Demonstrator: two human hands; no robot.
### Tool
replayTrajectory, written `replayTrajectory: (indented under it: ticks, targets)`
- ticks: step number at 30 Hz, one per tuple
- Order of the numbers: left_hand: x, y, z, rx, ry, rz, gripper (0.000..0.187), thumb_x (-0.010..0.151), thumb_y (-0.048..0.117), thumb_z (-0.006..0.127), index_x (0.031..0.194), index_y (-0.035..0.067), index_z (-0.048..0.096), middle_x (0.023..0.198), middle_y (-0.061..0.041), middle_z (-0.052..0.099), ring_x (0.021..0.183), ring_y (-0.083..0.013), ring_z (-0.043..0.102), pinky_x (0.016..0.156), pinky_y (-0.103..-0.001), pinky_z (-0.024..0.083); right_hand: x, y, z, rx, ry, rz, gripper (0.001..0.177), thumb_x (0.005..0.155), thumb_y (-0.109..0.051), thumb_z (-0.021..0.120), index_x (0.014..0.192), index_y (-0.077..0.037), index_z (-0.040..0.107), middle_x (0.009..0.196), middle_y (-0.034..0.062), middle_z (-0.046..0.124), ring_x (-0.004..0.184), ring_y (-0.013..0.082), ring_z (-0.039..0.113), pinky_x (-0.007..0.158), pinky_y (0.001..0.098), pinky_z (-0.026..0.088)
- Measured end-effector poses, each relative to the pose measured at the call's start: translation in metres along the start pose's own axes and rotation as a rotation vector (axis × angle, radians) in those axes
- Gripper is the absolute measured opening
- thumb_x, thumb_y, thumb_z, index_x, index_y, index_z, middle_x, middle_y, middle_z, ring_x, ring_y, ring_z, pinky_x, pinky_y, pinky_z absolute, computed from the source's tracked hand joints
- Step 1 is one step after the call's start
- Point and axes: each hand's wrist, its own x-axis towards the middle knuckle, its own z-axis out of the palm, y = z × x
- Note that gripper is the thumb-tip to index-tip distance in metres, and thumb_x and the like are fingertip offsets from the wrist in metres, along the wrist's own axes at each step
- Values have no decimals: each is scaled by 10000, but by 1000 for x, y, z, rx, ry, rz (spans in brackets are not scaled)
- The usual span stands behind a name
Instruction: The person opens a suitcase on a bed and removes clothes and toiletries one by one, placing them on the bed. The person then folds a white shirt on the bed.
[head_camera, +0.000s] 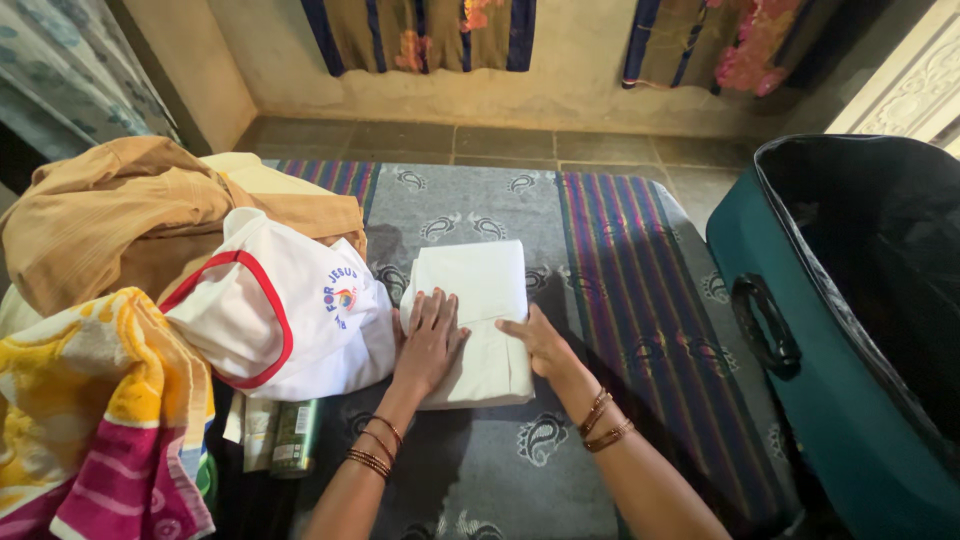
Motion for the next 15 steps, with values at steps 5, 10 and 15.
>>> replayTrajectory:
  ticks: [5,10,15]
  targets:
    - [7,0,13,-227,49,-27,708,1026,528,429,1618,168,289,1697,-112,206,1548,-367,125,1192,-645,79,-33,-96,12,-590,101,-474,509,819,-75,804,1240,36,539,1071,184,710,980,227,698,820,379,595]
    - [13,-1,39,-563,-19,-50,700,998,516,485,1567,121,383,1663,-167,292,1544,-337,254,1223,-478,240,-56,-170,-4,-1340,287,-577,570,941,-145,723,1465,-175,500,970,145,751,688,208,693,596,338,581]
    - [10,-22,53,-1272,-54,-287,631,1053,487,420,1556,106,411,1640,-115,394,1519,-252,352,1218,-337,261,-82,-113,-15,-2017,214,-734,709,920,-38,661,1571,-155,406,1556,114,550,682,230,726,495,352,602]
